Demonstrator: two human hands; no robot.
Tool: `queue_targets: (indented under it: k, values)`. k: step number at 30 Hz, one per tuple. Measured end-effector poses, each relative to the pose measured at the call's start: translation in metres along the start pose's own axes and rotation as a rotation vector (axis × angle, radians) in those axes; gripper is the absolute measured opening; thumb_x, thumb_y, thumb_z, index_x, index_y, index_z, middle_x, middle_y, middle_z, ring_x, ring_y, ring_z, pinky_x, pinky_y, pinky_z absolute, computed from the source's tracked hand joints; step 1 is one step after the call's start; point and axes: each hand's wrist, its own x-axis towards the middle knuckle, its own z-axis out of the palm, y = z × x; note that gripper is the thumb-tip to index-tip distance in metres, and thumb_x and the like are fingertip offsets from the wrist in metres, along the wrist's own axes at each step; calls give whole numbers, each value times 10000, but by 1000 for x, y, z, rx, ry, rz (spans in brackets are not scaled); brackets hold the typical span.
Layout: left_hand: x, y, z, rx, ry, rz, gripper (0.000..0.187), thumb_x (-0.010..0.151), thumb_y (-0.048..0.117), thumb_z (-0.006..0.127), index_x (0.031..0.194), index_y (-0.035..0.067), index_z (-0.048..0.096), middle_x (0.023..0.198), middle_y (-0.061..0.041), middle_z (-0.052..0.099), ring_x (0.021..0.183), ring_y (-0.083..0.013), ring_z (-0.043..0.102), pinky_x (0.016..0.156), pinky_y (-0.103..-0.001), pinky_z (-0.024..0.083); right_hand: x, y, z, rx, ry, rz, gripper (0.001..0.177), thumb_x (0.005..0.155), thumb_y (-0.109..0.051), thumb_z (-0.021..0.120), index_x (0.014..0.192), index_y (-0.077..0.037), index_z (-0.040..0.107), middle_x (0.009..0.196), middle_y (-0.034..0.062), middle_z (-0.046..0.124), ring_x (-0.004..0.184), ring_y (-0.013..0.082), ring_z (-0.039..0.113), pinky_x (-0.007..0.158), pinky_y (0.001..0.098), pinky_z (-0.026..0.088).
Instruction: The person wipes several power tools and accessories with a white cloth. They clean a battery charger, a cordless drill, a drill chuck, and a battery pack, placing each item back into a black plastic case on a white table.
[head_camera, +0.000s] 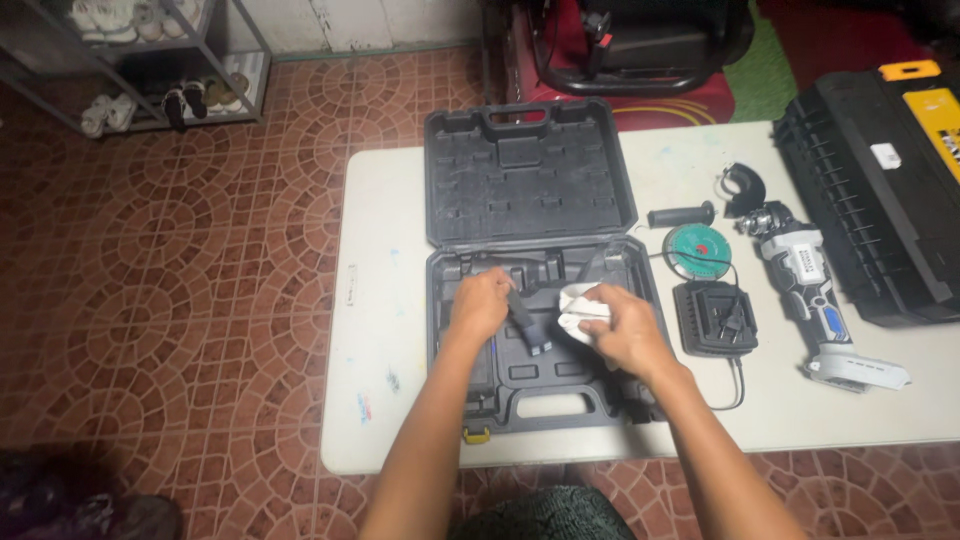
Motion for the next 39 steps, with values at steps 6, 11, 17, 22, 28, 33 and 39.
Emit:
queue_targets:
  k: [6, 11, 17, 22, 28, 33, 39]
  values:
    - [2, 56, 13, -305, 131, 171, 135, 942, 147, 644, 983, 47, 725, 853, -156, 766, 800, -279, 775, 716, -382, 594, 14, -23, -18, 3, 52, -449, 385, 725, 5, 741, 1084, -55, 616, 999, 186, 688, 840, 340, 672, 696, 425, 528]
    - [-4, 89, 16, -433, 114, 148, 171, 944, 139, 644, 1056, 51, 738, 884, -132, 777, 810, -220, 754, 727, -341, 575, 26, -23, -2, -32, 99, -276, 232, 833, 12, 655, 1033, -84, 588, 851, 180, 732, 777, 257, 736, 662, 387, 536]
    - [-7, 90, 23, -598, 54, 170, 293, 950, 158, 634, 1211, 29, 609, 970, -125, 756, 878, -186, 731, 797, -322, 593, 53, -2, -8, 625, 357, -280, 354, 857, 63, 699, 1101, -75, 483, 1038, 127, 695, 931, 178, 709, 744, 303, 588]
    - [-17, 96, 45, -536, -194, 191, 445, 813, 138, 839, 1142, -20, 584, 948, -149, 721, 851, -196, 729, 738, -324, 598, 62, 10, -9, 1018, 342, -189, 326, 901, 119, 657, 1092, -88, 495, 1047, 74, 680, 956, 141, 688, 813, 270, 569]
    - [-11, 103, 49, -623, -247, 21, 273, 800, 40, 825, 1005, -56, 672, 864, -158, 738, 690, -180, 725, 571, -291, 605, 64, 7, -27, 768, 359, -247, 402, 837, 134, 702, 1087, -77, 468, 1046, 78, 674, 962, 147, 678, 792, 280, 565]
    - [-10, 99, 36, -702, -320, -13, 233, 812, -13, 765, 1025, -29, 670, 837, -124, 756, 711, -153, 746, 608, -282, 620, 58, -4, -58, 613, 653, -257, 447, 916, 56, 700, 1284, -71, 480, 1170, 114, 643, 1035, 174, 681, 866, 296, 579]
    - [-7, 108, 38, -715, -228, 35, 215, 834, -24, 742, 1037, -40, 675, 823, -134, 756, 694, -159, 744, 607, -284, 609, 60, -13, -40, 479, 300, -339, 649, 751, 13, 770, 1315, -29, 451, 1133, 128, 658, 1036, 193, 664, 878, 311, 552]
